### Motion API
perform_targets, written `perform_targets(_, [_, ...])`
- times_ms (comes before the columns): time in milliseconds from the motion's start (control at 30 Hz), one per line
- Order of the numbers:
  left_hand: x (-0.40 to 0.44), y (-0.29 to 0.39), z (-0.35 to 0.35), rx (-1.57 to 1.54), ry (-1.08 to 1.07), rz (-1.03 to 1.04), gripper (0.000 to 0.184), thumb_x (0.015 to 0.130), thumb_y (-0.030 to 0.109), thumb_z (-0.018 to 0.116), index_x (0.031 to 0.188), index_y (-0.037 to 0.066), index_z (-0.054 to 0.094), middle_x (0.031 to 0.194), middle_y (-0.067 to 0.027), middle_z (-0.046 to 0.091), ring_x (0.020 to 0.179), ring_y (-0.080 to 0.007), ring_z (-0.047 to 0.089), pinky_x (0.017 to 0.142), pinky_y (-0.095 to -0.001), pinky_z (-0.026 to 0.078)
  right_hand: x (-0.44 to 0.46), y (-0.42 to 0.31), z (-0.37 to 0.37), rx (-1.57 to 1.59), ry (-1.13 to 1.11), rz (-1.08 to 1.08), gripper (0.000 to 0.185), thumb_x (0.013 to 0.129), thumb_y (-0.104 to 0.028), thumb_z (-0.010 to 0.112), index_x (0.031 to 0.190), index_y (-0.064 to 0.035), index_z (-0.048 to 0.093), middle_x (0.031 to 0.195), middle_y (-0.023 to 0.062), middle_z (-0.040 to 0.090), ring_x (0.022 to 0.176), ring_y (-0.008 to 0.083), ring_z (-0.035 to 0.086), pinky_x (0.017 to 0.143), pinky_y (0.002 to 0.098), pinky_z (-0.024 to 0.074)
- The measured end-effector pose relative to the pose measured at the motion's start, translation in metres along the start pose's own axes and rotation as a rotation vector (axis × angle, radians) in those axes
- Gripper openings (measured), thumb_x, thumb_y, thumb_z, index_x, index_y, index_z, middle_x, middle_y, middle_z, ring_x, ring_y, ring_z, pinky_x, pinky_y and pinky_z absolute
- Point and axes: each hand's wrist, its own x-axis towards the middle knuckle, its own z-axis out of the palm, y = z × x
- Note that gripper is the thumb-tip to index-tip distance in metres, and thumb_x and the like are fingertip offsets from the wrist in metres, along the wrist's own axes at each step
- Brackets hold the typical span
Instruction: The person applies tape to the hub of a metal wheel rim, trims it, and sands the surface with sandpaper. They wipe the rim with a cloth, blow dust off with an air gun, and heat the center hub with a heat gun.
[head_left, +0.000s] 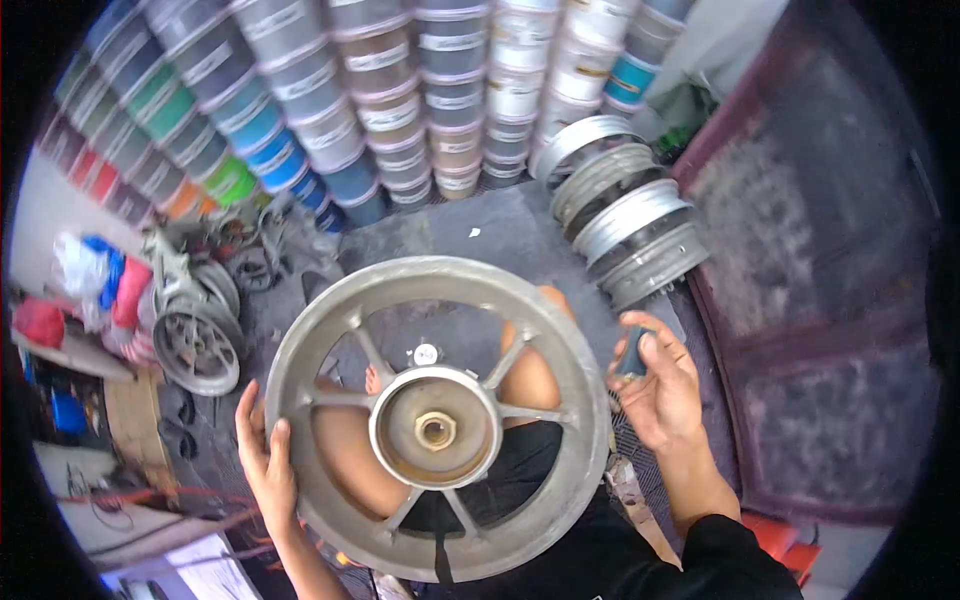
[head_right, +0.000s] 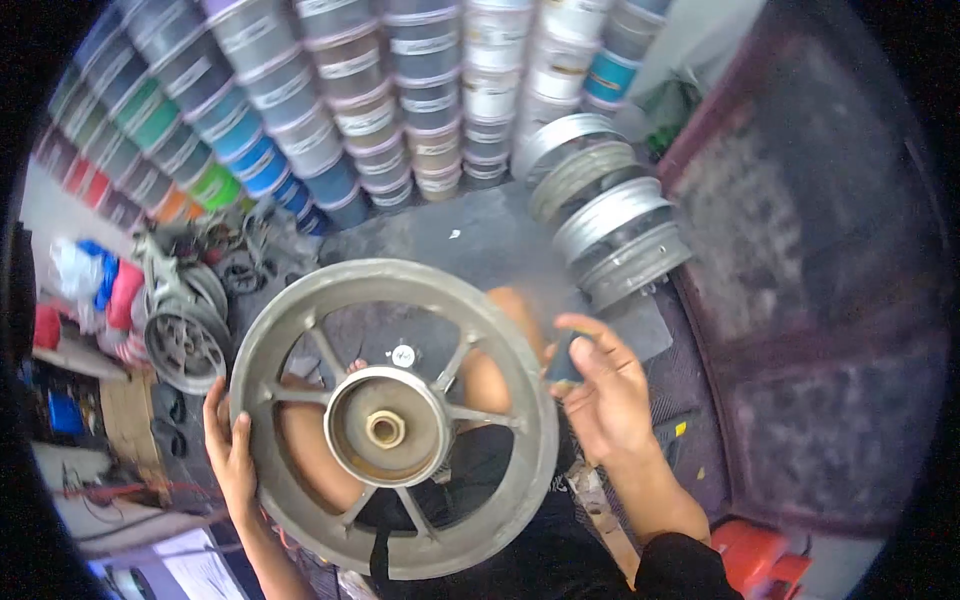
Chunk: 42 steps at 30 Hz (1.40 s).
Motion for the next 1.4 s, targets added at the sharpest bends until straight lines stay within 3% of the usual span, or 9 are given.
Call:
perform_targets(133, [-0.009,0.000,-0.008,0.444,0.031,0.015,0.036,0.095,0.009,0.057,0.129,-0.003,0.052,0.113,-0.0119,0.062,0.103,-0.0155,0.055,0.095,-0.0288,0.042,0.029,-0.003,-0.100,-0.157,0.300,-0.116,0.024,0.096,-0.010,0.059,0.119,-0.0046,0.062,0.097,0.0069,0.068,0.078,0.0133,0.065,0.064,0.0258,0.0541])
perform_targets(300, [0.005,0.013,-0.007,0.432,-0.068,-0.109,0.019,0.093,0.009,0.060,0.107,-0.004,0.057,0.091,-0.0071,0.061,0.084,-0.0126,0.052,0.078,-0.0263,0.044,0.049,0.076,-0.297,-0.578,0.694,0.333,0.038,0.090,-0.017,0.066,0.126,-0.0074,0.058,0.118,0.0110,0.062,0.101,0.0185,0.063,0.082,0.0349,0.0526])
perform_targets(467, [0.013,0.028,0.003,0.500,-0.066,-0.165,0.024,0.091,0.011,0.063,0.109,-0.005,0.061,0.094,-0.0107,0.068,0.086,-0.0131,0.056,0.079,-0.0283,0.047,0.041,0.132,-0.343,-0.762,0.613,0.394,0.052,0.087,-0.017,0.068,0.134,-0.0039,0.052,0.127,0.0141,0.057,0.119,0.0308,0.052,0.104,0.0428,0.0392])
perform_targets(533, [0.016,0.020,-0.005,0.570,-0.059,-0.095,0.028,0.091,0.016,0.066,0.111,-0.004,0.062,0.097,-0.0108,0.068,0.091,-0.0154,0.060,0.083,-0.0304,0.048,0.057,0.149,-0.364,-0.805,0.499,0.246,0.057,0.088,-0.020,0.068,0.140,-0.0046,0.048,0.131,0.0116,0.056,0.118,0.0254,0.053,0.100,0.0372,0.0406])
perform_targets(700, [0.026,-0.017,-0.041,0.085,0.030,-0.193,0.031,0.101,0.024,0.056,0.121,0.000,0.057,0.106,-0.0102,0.067,0.095,-0.0135,0.064,0.079,-0.0294,0.052,0.075,0.090,-0.251,-0.749,0.425,0.016,0.059,0.099,-0.041,0.056,0.142,-0.0028,0.045,0.143,0.0100,0.049,0.127,0.0242,0.048,0.102,0.0405,0.0405])
perform_targets(867, [0.023,-0.194,-0.103,-0.106,0.337,-0.406,0.028,0.099,0.026,0.058,0.113,0.002,0.059,0.101,-0.0138,0.069,0.087,-0.0160,0.069,0.066,-0.0327,0.057,0.098,0.046,-0.188,-0.589,0.199,-0.219,0.060,0.105,-0.045,0.037,0.148,-0.0022,0.036,0.153,0.0144,0.039,0.142,0.0287,0.034,0.119,0.0449,0.0260])
perform_targets(1000, [-0.024,-0.383,-0.120,0.611,0.488,-0.643,0.035,0.087,0.032,0.067,0.102,0.001,0.066,0.096,-0.0209,0.071,0.092,-0.0342,0.069,0.080,-0.0440,0.054,0.101,0.025,-0.128,-0.713,0.179,-0.214,0.065,0.105,-0.051,0.032,0.150,-0.0044,0.034,0.154,0.0154,0.038,0.145,0.0281,0.029,0.121,0.0437,0.0140])
perform_targets(1133, [-0.063,-0.433,-0.089,0.451,0.252,-0.816,0.032,0.084,0.026,0.068,0.106,0.003,0.066,0.103,-0.0227,0.069,0.105,-0.0402,0.063,0.091,-0.0469,0.049,0.135,0.011,-0.150,-0.757,0.174,-0.204,0.066,0.104,-0.051,0.033,0.149,-0.0030,0.037,0.150,0.0150,0.043,0.142,0.0267,0.036,0.118,0.0411,0.0232])
perform_targets(1400, [0.030,-0.415,-0.069,0.637,0.657,-0.463,0.025,0.084,0.015,0.067,0.107,0.006,0.065,0.140,-0.0233,0.047,0.134,-0.0419,0.038,0.105,-0.0454,0.041,0.124,-0.003,-0.141,-1.080,0.249,-0.431,0.065,0.104,-0.052,0.033,0.147,-0.0034,0.039,0.151,0.0136,0.043,0.141,0.0257,0.038,0.116,0.0415,0.0267])
